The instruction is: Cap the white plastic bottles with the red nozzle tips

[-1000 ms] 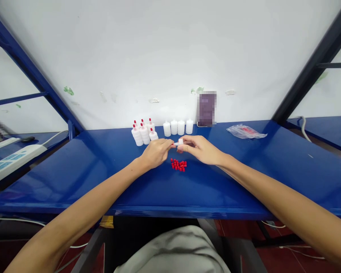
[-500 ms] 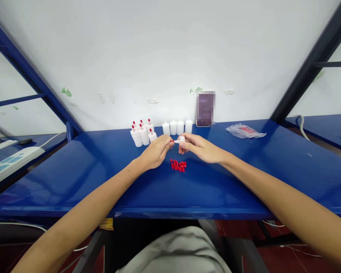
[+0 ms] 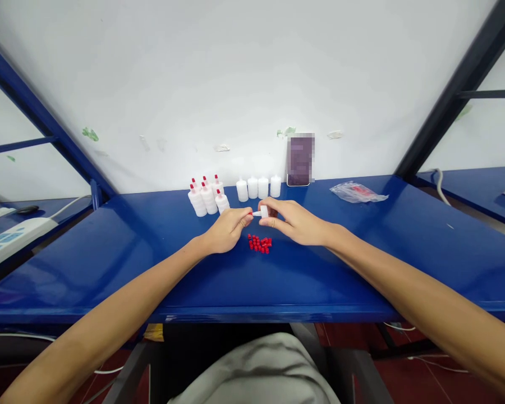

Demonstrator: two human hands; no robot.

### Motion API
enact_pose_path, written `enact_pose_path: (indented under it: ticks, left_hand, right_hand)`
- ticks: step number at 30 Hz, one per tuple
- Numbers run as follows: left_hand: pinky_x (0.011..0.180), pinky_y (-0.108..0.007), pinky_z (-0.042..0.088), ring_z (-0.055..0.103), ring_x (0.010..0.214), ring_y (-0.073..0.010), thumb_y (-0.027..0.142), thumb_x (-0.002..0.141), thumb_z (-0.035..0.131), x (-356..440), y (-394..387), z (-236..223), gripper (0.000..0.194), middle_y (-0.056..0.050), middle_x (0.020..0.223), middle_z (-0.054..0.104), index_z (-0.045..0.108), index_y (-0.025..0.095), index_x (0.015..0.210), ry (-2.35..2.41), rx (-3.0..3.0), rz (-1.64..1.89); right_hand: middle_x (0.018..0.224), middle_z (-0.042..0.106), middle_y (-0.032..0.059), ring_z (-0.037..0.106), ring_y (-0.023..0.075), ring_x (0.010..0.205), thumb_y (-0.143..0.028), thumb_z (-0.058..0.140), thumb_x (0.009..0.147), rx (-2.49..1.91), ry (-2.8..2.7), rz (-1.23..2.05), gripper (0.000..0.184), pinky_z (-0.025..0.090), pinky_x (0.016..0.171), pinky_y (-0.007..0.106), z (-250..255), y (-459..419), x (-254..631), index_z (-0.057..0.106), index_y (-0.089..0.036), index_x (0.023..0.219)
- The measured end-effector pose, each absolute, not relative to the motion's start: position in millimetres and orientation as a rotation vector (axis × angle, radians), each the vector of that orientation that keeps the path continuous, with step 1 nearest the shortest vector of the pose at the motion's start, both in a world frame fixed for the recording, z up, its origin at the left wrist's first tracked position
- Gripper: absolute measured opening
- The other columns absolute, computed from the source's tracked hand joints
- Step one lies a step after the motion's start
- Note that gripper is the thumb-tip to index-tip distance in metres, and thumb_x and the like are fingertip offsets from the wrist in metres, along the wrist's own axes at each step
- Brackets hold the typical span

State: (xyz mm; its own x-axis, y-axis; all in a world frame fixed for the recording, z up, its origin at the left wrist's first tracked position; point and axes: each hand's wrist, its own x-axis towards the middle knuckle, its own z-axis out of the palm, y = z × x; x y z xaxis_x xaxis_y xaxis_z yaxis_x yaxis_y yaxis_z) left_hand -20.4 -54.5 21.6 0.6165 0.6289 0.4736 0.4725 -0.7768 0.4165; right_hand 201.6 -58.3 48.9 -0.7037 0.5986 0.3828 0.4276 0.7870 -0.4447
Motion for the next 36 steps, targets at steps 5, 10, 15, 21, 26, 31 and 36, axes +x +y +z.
enact_pose_path:
  ticks: [5, 10, 15, 21, 26, 31, 36]
  left_hand:
    - [0.067, -0.031, 0.04, 0.05, 0.067, -0.0163, 0.033, 0.103, 0.026, -19.8, -53.6, 21.6, 0.034, -0.003, 0.074, 0.057, 0.046, 0.019, 0.079, 0.931, 2.752, 0.917]
    - [0.074, -0.033, 0.043, 0.054, 0.077, -0.0188, 0.03, 0.103, 0.027, -21.7, -55.2, 36.5, 0.032, -0.006, 0.083, 0.061, 0.049, 0.018, 0.083, 0.929, 2.853, 0.869]
    - [0.076, -0.033, 0.044, 0.054, 0.08, -0.0185, 0.036, 0.104, 0.025, -18.7, -55.0, 39.0, 0.036, -0.006, 0.084, 0.06, 0.05, 0.018, 0.085, 0.886, 2.788, 0.992]
    - [0.079, -0.033, 0.045, 0.056, 0.085, -0.0171, 0.032, 0.101, 0.039, -9.9, -54.7, 29.9, 0.021, -0.006, 0.093, 0.061, 0.052, 0.018, 0.109, 0.883, 2.695, 1.213]
    - [0.083, -0.035, 0.046, 0.055, 0.097, -0.02, 0.031, 0.098, 0.045, -10.3, -58.0, 25.4, 0.028, -0.009, 0.106, 0.059, 0.046, 0.019, 0.123, 0.913, 2.709, 1.27]
    - [0.081, -0.035, 0.048, 0.056, 0.091, -0.0191, 0.034, 0.094, 0.052, -7.4, -61.5, 24.8, 0.041, -0.009, 0.11, 0.058, 0.041, 0.019, 0.131, 0.995, 2.559, 1.287]
    - [0.083, -0.036, 0.049, 0.059, 0.096, -0.0204, 0.043, 0.091, 0.058, 1.7, -59.4, 23.3, 0.057, -0.011, 0.12, 0.06, 0.039, 0.02, 0.14, 0.976, 2.406, 1.23]
  right_hand:
    - [0.087, 0.063, 0.0048, 0.056, 0.0182, 0.073, -0.047, 0.044, 0.098, -0.733, -2.493, 0.345, 0.032, 0.043, 0.07, 0.03, 48.3, -58.8, 200.8, 0.055, -0.019, 0.107]
    - [0.093, 0.064, 0.006, 0.057, 0.0186, 0.075, -0.047, 0.044, 0.098, -0.744, -2.485, 0.34, 0.033, 0.043, 0.071, 0.031, 49.1, -57.6, 200.3, 0.053, -0.018, 0.113]
    - [0.092, 0.064, 0.0051, 0.056, 0.0187, 0.077, -0.047, 0.047, 0.096, -0.806, -2.404, 0.418, 0.032, 0.042, 0.072, 0.031, 55.6, -56.5, 197.7, 0.058, -0.019, 0.108]
    - [0.08, 0.057, 0.0015, 0.055, 0.0167, 0.072, -0.034, 0.054, 0.09, -0.677, -1.939, 1.209, 0.02, 0.046, 0.069, 0.032, 45.3, -52.2, 186.0, 0.055, -0.021, 0.105]
    - [0.069, 0.044, -0.0012, 0.037, 0.0121, 0.053, -0.032, 0.045, 0.085, -0.588, -1.492, 1.619, 0.016, 0.038, 0.055, 0.03, 43.8, -50.8, 182.2, 0.055, -0.02, 0.09]
    - [0.065, 0.039, -0.0024, 0.028, 0.0118, 0.048, -0.041, 0.036, 0.09, -0.644, -1.429, 1.641, 0.024, 0.036, 0.052, 0.03, 48.0, -52.4, 182.6, 0.051, -0.023, 0.083]
    - [0.067, 0.036, -0.0016, 0.027, 0.013, 0.051, -0.045, 0.035, 0.09, -0.669, -1.497, 1.534, 0.028, 0.039, 0.055, 0.031, 46.7, -57.1, 175.1, 0.042, -0.024, 0.073]
